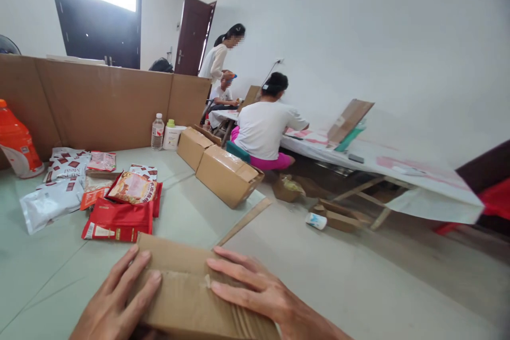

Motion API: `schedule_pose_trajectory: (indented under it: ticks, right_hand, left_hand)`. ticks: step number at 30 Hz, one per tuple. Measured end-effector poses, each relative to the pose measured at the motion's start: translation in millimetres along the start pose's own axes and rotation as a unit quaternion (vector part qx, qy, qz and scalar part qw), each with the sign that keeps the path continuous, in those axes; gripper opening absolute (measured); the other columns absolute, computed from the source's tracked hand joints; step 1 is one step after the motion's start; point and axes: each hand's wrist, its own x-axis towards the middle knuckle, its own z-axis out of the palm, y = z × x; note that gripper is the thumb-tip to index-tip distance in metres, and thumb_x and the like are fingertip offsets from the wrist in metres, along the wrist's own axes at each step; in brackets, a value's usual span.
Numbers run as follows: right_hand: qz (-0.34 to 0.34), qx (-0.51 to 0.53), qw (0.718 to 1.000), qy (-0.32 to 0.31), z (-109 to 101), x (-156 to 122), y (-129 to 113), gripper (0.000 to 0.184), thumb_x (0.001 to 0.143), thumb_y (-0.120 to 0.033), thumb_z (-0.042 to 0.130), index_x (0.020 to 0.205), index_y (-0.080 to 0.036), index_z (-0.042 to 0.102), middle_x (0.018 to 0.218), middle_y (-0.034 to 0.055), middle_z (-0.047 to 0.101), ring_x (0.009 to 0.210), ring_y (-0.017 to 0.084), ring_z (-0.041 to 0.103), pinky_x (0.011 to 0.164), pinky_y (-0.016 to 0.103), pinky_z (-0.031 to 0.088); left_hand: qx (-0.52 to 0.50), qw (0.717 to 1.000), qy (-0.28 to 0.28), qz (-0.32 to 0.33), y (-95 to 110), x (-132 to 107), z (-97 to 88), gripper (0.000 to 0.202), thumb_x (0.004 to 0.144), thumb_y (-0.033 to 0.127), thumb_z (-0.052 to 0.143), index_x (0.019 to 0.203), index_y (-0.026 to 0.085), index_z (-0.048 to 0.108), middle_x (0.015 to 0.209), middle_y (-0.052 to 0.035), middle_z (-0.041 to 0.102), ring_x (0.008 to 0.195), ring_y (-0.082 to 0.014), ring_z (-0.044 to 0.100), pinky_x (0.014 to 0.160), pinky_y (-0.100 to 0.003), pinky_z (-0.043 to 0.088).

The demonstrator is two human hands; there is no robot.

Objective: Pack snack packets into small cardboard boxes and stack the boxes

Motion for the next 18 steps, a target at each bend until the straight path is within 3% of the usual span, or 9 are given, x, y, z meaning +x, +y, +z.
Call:
schedule_pose_trajectory:
  ticks: [3,5,8,11,14,16,18]
  right_hand:
    - [0.041,-0.028,0.998,0.043,-3,-30,14,0.077,0.086,-0.030,0.072,0.159,-0.038,0.051,0.162,0.0092,0.053,0.154,0.038,0.042,0.117,0.062,0.048]
    - [0.069,-0.046,0.994,0.066,-5,-42,24,0.072,0.089,-0.033,0.071,0.159,-0.037,0.052,0.162,0.0095,0.053,0.154,0.039,0.043,0.118,0.061,0.048]
    - [0.106,-0.069,0.988,0.093,-7,-47,38,0.066,0.092,-0.037,0.070,0.157,-0.033,0.056,0.161,0.0123,0.053,0.153,0.040,0.044,0.118,0.062,0.047]
    - [0.137,-0.082,0.980,0.122,-6,-40,52,0.063,0.093,-0.038,0.070,0.154,-0.030,0.059,0.161,0.0143,0.053,0.152,0.041,0.046,0.119,0.066,0.045]
    - [0.161,-0.090,0.970,0.156,-3,-28,67,0.060,0.093,-0.036,0.068,0.152,-0.030,0.061,0.161,0.0127,0.053,0.151,0.040,0.047,0.118,0.066,0.045]
    - [0.176,-0.097,0.964,0.176,-1,-20,79,0.058,0.094,-0.036,0.066,0.152,-0.030,0.062,0.161,0.0108,0.053,0.151,0.038,0.048,0.118,0.064,0.046]
    - [0.192,-0.104,0.956,0.194,1,-11,91,0.057,0.095,-0.036,0.064,0.152,-0.029,0.061,0.161,0.0093,0.054,0.151,0.037,0.048,0.119,0.062,0.046]
  left_hand:
    - [-0.082,0.996,-0.034,0.017,3,43,20.0,0.076,0.078,0.010,0.062,0.152,0.019,0.050,0.161,-0.0185,0.052,0.154,-0.0390,0.043,0.110,-0.055,0.059]
    - [-0.132,0.987,-0.090,0.029,-1,73,31.8,0.079,0.075,0.011,0.066,0.152,0.018,0.047,0.163,-0.0208,0.048,0.157,-0.0412,0.037,0.114,-0.062,0.054]
    - [-0.165,0.975,-0.142,0.052,-14,116,49.1,0.075,0.076,0.019,0.071,0.149,0.018,0.051,0.161,-0.0207,0.050,0.155,-0.0419,0.040,0.118,-0.063,0.049]
    - [-0.153,0.978,-0.136,0.042,-25,145,67.5,0.075,0.075,0.021,0.075,0.147,0.019,0.053,0.162,-0.0198,0.050,0.154,-0.0430,0.041,0.121,-0.064,0.045]
    - [-0.122,0.988,-0.095,-0.006,-31,143,84.7,0.078,0.081,0.013,0.069,0.154,0.017,0.042,0.168,-0.0274,0.036,0.156,-0.0467,0.035,0.119,-0.072,0.042]
    - [-0.104,0.991,-0.074,-0.030,-32,125,92.8,0.077,0.086,0.011,0.064,0.158,0.016,0.036,0.169,-0.0306,0.031,0.157,-0.0475,0.034,0.118,-0.073,0.043]
    - [-0.095,0.992,-0.070,-0.032,-33,98,97.7,0.074,0.087,0.011,0.064,0.157,0.018,0.039,0.167,-0.0297,0.035,0.155,-0.0470,0.038,0.116,-0.070,0.047]
